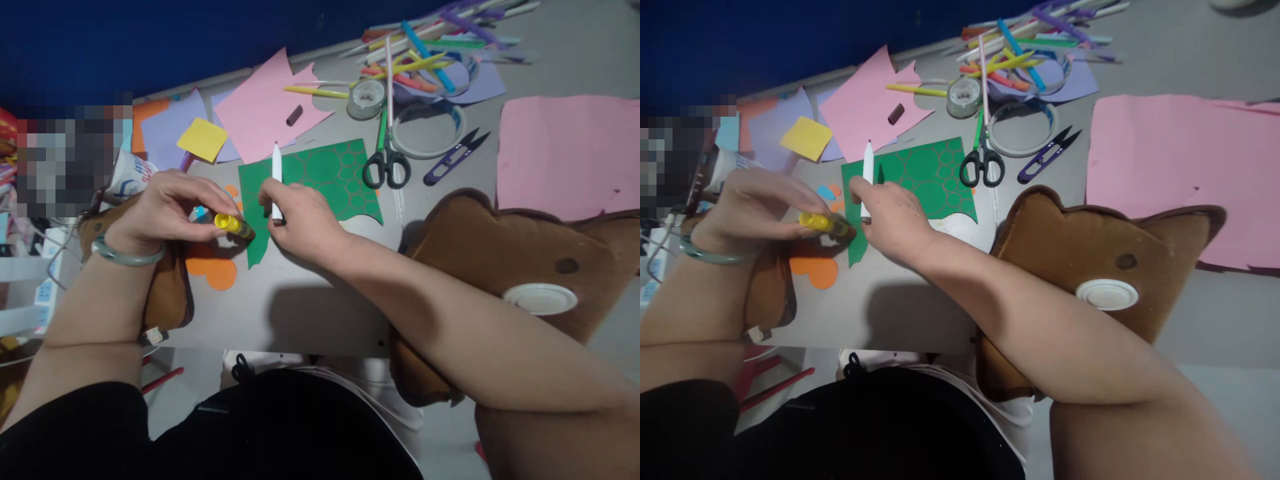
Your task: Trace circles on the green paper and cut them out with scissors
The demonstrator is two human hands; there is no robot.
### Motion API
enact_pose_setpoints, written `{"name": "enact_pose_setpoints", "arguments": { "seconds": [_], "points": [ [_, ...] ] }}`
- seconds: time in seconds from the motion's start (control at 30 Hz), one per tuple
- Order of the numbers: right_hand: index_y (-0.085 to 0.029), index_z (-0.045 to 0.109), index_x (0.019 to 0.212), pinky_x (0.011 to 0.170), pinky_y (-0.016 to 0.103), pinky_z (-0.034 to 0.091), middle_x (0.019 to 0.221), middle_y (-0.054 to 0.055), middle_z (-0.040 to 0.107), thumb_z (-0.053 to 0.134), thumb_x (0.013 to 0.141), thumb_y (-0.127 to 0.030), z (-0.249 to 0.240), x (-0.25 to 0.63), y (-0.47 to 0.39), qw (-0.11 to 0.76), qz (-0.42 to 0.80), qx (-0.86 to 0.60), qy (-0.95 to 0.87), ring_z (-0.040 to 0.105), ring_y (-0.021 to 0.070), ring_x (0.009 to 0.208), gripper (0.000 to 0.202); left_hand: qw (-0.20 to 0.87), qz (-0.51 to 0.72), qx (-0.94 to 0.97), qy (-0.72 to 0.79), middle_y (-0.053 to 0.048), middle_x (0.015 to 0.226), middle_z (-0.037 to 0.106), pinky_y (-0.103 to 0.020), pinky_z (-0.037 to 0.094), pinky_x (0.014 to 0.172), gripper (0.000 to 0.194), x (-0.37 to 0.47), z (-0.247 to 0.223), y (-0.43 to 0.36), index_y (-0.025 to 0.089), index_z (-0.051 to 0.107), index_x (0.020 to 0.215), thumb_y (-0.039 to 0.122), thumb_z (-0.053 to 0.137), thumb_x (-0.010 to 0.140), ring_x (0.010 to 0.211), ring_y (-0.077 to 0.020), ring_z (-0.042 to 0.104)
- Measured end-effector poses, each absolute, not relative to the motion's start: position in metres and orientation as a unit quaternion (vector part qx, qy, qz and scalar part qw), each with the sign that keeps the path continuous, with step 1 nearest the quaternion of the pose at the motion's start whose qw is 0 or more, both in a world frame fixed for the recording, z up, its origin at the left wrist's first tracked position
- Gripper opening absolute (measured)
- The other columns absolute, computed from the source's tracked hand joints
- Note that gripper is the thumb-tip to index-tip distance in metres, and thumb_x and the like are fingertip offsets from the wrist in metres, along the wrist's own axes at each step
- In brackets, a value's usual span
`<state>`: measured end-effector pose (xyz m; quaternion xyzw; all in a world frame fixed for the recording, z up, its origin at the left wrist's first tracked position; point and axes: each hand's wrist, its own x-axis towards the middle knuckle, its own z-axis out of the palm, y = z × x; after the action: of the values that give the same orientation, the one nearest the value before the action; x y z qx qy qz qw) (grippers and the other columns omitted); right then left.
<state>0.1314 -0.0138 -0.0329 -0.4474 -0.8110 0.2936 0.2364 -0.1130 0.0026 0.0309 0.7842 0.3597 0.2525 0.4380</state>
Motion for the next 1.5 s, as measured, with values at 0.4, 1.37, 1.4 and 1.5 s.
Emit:
{"name": "enact_pose_setpoints", "arguments": {
  "seconds": [0.4, 1.37, 1.4, 1.5],
  "points": [
    [-0.021, 0.067, 0.128, 0.082, 0.034, 0.043, 0.102, 0.006, 0.074, 0.059, 0.095, -0.010, -0.028, 0.131, -0.015, 0.202, 0.284, -0.456, -0.819, 0.066, 0.0258, 0.098, 0.036, 0.405, 0.322, 0.824, 0.230, -0.004, 0.101, 0.088, -0.024, 0.072, 0.084, 0.043, -0.120, 0.012, 0.014, 0.025, 0.088, 0.117, 0.009, 0.097, 0.078, 0.087, -0.0167, 0.085],
    [-0.022, 0.070, 0.123, 0.080, 0.033, 0.042, 0.097, 0.006, 0.074, 0.060, 0.094, -0.009, -0.027, 0.130, -0.013, 0.209, 0.282, -0.457, -0.817, 0.066, 0.0250, 0.094, 0.034, 0.390, 0.309, 0.832, 0.247, -0.004, 0.100, 0.088, -0.026, 0.070, 0.083, 0.041, -0.116, 0.017, 0.007, 0.025, 0.087, 0.113, 0.004, 0.092, 0.079, 0.088, -0.0166, 0.084],
    [-0.022, 0.071, 0.123, 0.080, 0.033, 0.042, 0.097, 0.006, 0.074, 0.060, 0.093, -0.009, -0.027, 0.130, -0.013, 0.208, 0.283, -0.457, -0.817, 0.066, 0.0252, 0.095, 0.034, 0.383, 0.307, 0.836, 0.245, -0.005, 0.099, 0.088, -0.027, 0.070, 0.082, 0.039, -0.115, 0.017, 0.007, 0.025, 0.087, 0.112, 0.004, 0.092, 0.079, 0.088, -0.0171, 0.084],
    [-0.022, 0.072, 0.122, 0.083, 0.035, 0.043, 0.098, 0.006, 0.075, 0.059, 0.091, -0.008, -0.029, 0.131, -0.012, 0.210, 0.285, -0.456, -0.817, 0.067, 0.0256, 0.095, 0.036, 0.366, 0.289, 0.851, 0.242, -0.005, 0.096, 0.087, -0.026, 0.068, 0.072, 0.034, -0.114, 0.017, 0.008, 0.025, 0.085, 0.108, 0.008, 0.092, 0.080, 0.083, -0.0166, 0.082]
  ]
}}
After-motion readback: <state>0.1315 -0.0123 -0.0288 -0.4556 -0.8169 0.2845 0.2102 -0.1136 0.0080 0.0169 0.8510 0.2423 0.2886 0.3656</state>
